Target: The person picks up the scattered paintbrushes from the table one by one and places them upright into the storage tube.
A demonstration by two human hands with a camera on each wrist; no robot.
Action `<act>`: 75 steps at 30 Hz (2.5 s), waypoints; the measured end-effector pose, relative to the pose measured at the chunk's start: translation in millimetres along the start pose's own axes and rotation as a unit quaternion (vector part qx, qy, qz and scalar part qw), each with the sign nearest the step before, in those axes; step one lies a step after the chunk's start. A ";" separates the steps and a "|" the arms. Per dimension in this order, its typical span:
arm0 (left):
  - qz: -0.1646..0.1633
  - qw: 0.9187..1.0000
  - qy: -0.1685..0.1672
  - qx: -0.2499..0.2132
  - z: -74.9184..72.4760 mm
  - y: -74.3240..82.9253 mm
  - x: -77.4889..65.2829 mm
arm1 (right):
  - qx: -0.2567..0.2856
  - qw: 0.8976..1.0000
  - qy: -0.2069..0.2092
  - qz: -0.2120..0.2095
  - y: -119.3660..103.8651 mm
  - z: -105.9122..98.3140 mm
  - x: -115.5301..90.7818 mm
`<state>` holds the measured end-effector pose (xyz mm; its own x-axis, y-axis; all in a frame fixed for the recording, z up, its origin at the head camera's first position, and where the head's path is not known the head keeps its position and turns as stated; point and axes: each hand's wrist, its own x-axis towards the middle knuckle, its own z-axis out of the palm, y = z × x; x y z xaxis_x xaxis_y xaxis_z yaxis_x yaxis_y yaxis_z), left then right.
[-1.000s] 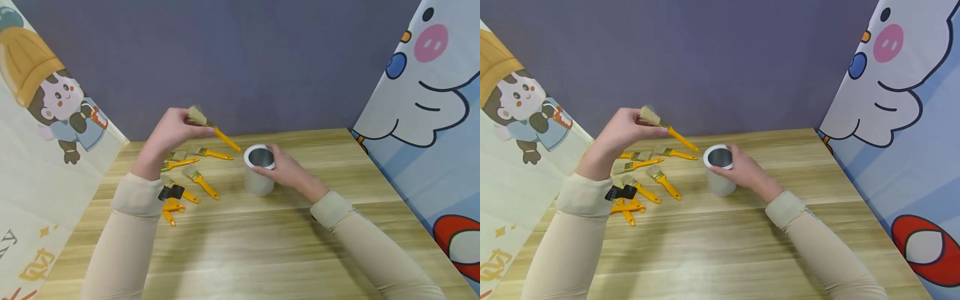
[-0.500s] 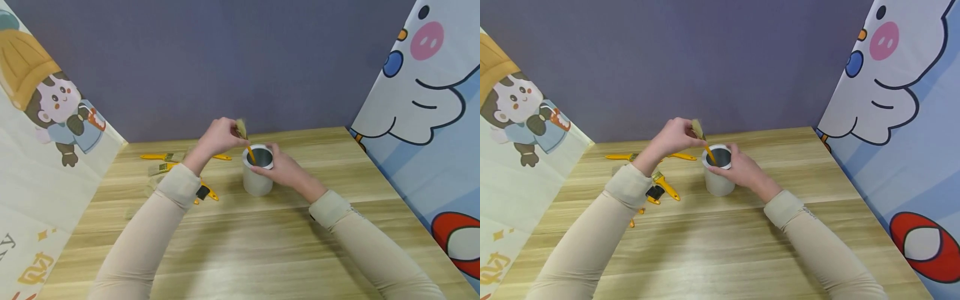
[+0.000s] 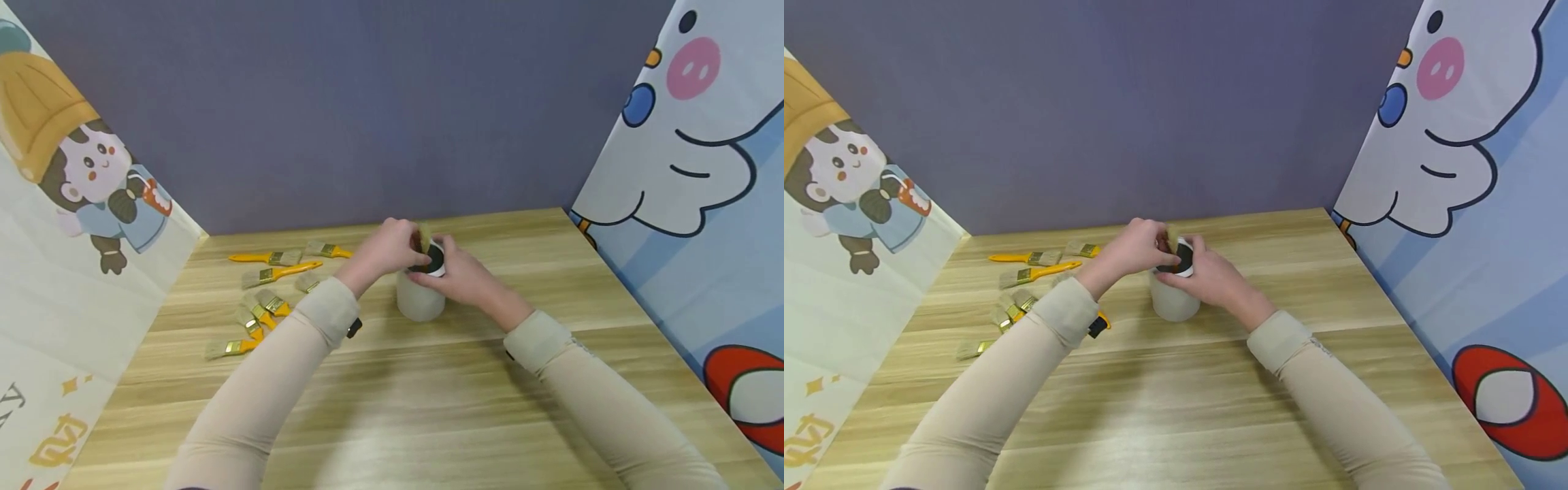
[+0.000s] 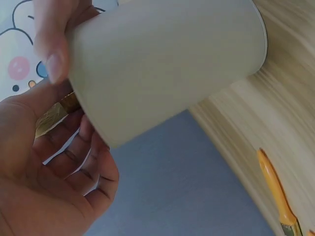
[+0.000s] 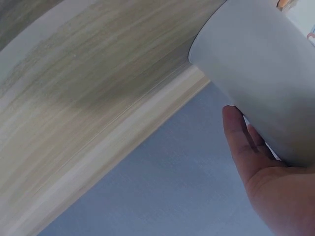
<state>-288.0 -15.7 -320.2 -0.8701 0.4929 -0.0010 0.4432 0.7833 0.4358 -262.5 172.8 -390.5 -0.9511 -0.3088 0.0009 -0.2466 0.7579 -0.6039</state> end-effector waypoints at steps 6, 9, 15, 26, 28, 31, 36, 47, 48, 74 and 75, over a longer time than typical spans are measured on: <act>0.006 1.000 -0.009 0.014 7.5 3.2 3.2 | 0.005 1.000 0.010 -0.016 0.2 -0.1 1.2; 0.008 0.999 -0.005 0.035 12.3 2.6 4.3 | -0.002 1.000 0.015 -0.019 0.1 1.4 1.4; 0.011 0.999 0.002 0.053 15.5 -1.2 3.6 | -0.017 1.000 0.012 -0.016 -2.2 4.3 2.9; -0.008 0.997 -0.006 0.072 -33.7 -9.3 -16.0 | 0.007 1.000 0.000 0.009 -5.8 3.5 3.4; -0.018 0.997 0.001 0.078 -46.6 -15.6 -22.7 | 0.002 1.000 0.004 0.014 -6.1 4.0 3.6; -0.042 0.996 0.011 0.076 -66.5 -28.9 -34.2 | -0.010 1.000 0.016 0.015 -5.9 4.1 4.0; -0.077 0.995 0.013 0.058 -97.8 -62.6 -58.5 | -0.014 0.999 0.032 0.013 -3.7 4.1 3.6; -0.093 0.994 -0.014 0.048 -117.7 -151.9 -106.9 | 0.026 0.998 0.048 0.020 0.0 1.0 3.6; -0.090 0.995 -0.021 0.045 -115.3 -159.9 -111.0 | 0.031 0.998 0.050 0.020 0.4 0.8 3.8; -0.094 0.990 -0.106 -0.028 -32.7 -275.5 -236.2 | 0.067 0.997 0.036 0.022 -0.3 8.3 7.6; -0.080 0.992 -0.094 -0.024 -29.9 -278.3 -238.9 | 0.067 0.997 0.037 0.021 -0.3 8.3 7.7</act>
<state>-209.9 -362.8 -414.4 -0.8707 0.4298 -0.2391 0.2889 0.8403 0.4587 -268.2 165.5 -397.0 -0.9725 -0.2313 0.0278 -0.1830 0.6845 -0.7056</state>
